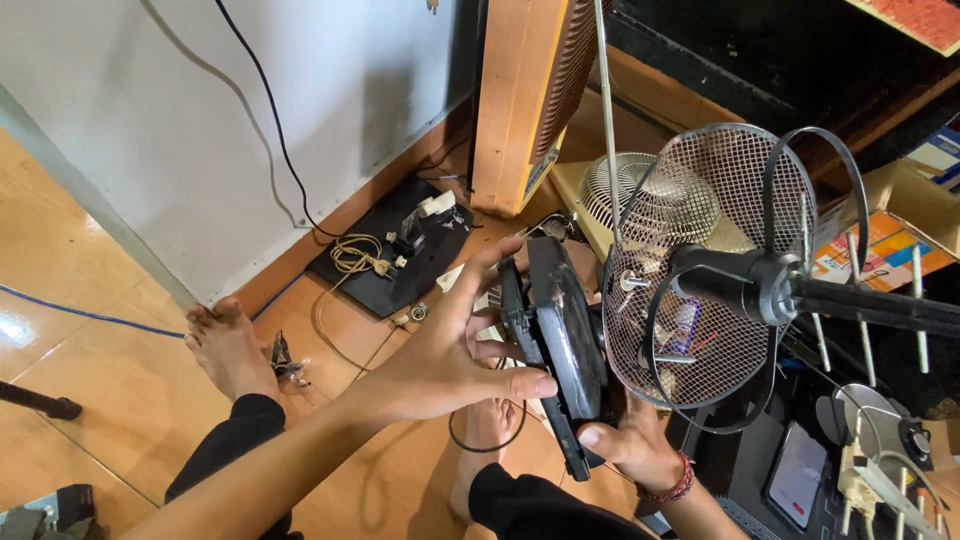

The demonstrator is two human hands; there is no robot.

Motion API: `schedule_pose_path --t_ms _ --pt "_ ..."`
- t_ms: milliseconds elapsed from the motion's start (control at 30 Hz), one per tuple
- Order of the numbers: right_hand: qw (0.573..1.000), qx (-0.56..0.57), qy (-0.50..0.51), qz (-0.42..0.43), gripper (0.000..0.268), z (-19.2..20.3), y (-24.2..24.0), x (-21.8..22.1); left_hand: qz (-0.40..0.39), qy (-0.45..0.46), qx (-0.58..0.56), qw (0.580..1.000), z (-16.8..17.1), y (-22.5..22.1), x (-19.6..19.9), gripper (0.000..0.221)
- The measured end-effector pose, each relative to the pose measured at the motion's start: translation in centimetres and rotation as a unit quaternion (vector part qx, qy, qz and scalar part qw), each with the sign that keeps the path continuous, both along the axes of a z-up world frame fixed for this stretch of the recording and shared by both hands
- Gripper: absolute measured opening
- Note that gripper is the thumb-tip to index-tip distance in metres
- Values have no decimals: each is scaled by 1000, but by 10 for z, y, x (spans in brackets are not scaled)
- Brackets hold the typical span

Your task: Repairing a fan by mounting the motor housing and securing it with a screwdriver and tape.

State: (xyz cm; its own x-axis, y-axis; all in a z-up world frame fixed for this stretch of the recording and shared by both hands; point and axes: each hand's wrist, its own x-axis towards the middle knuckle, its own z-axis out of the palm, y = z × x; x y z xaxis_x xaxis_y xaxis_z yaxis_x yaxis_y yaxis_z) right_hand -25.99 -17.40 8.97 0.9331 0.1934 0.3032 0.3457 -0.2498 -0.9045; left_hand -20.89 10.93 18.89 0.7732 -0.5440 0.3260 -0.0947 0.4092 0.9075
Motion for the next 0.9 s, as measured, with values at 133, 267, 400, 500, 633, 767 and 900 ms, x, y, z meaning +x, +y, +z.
schedule_pose_path --t_ms 133,267,400,500,633,767,900 --pt "1000 5 -9 12 106 5 2 -2 2 5 3 1000 0 -1 0 110" --pt "999 -39 5 -17 107 5 0 -3 5 1 -12 1000 -2 -3 0 109" --pt "999 -32 9 -11 111 -2 -5 -2 5 -17 -10 1000 -6 -2 2 108" --pt "1000 16 21 7 114 2 -4 -1 0 -14 -9 1000 -4 1 2 107" --pt "999 6 3 38 102 -2 -6 0 -9 -9 -29 1000 -1 0 1 104" --pt "999 -26 7 25 107 -2 -8 0 -11 -8 -45 999 -1 0 1 104" --pt "997 -20 20 69 100 -11 -17 0 -7 -5 -34 999 -2 0 2 106"
